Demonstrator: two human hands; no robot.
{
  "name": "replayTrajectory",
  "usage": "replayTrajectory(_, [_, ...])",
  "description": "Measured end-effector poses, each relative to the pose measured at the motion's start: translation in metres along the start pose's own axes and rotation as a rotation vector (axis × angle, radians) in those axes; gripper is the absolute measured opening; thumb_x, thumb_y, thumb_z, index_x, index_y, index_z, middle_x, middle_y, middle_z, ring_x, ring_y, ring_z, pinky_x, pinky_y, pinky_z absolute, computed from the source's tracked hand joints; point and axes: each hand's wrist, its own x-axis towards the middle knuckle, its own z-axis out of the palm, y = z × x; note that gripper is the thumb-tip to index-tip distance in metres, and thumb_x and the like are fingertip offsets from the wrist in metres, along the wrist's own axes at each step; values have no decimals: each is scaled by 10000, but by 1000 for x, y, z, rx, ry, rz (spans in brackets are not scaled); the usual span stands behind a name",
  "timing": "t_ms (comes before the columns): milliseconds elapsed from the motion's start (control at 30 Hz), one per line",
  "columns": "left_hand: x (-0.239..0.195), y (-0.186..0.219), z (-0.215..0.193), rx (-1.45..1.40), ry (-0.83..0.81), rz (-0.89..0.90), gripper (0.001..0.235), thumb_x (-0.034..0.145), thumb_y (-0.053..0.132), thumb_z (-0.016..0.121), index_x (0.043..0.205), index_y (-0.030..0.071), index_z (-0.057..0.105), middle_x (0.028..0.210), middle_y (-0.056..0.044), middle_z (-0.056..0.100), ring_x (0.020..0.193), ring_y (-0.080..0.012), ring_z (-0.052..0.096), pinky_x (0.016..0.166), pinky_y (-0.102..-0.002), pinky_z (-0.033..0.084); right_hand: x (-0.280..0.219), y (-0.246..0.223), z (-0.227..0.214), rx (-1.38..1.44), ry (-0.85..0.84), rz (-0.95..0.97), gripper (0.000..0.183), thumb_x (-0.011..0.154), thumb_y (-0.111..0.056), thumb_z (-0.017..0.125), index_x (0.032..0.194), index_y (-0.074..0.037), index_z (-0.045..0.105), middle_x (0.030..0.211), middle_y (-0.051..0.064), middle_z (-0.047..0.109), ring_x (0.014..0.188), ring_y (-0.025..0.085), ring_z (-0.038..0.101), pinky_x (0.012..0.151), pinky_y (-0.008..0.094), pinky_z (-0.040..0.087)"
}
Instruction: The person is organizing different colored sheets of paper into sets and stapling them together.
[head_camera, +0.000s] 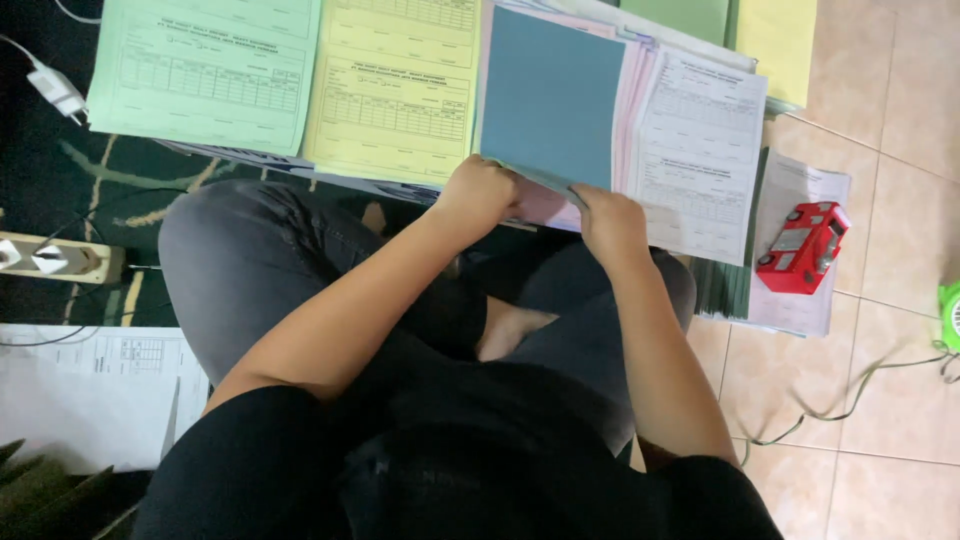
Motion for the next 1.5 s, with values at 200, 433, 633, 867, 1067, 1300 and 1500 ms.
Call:
replayTrajectory(200, [3,5,-51,-34,261,50,180,732,177,794,646,244,651,624,45,636,646,-211,634,624,-361,408,-15,-39,-10,74,2,39,354,1135,-291,464,1330,-75,665,1221,219,718,1026,435,701,873,552,559])
replayTrajectory(433, [-1,-19,-60,-85,489,-39,99,765,113,743,730,180,679,735,4,646,732,-230,618,620,-384,436,3,23,-1,4,89,-9,268,1029,-196,628,1150,35,692,940,309,711,906,542,662,787,626,536])
replayTrajectory(633, [-69,-147,-92,119,-67,-158,315,731,415,886,846,147,768,798,-47,714,797,-290,707,696,-424,555,59,4,-84,-126,508,101,228,1071,-204,800,1176,-6,762,888,205,726,906,453,711,828,505,560])
replayTrajectory(867, [-100,-176,-61,168,-281,-164,487,597,486,953,914,173,756,884,-18,707,850,-267,718,728,-422,554,136,-176,-29,-74,341,-172,184,1050,-189,616,1175,-154,746,887,152,763,831,420,737,729,543,582])
replayTrajectory(1067, [-106,-184,-81,13,-295,-229,284,706,355,922,897,189,793,865,-22,738,834,-282,744,730,-425,564,134,-210,40,-105,-70,-55,249,1023,-226,544,1201,-188,714,871,149,754,874,425,747,753,549,595])
replayTrajectory(1300, [-108,-188,-77,-83,-306,-320,250,710,295,932,868,144,809,798,-80,751,806,-342,758,734,-444,580,105,-220,48,19,61,-63,219,1061,-228,612,1235,-146,717,905,181,771,871,427,742,775,548,579])
replayTrajectory(1500, [-101,-184,-77,-89,-313,-292,325,667,292,957,897,126,799,857,-113,763,862,-348,756,771,-468,596,107,-216,55,-2,71,-53,229,1056,-259,611,1240,-170,716,884,163,769,872,409,747,784,540,585])
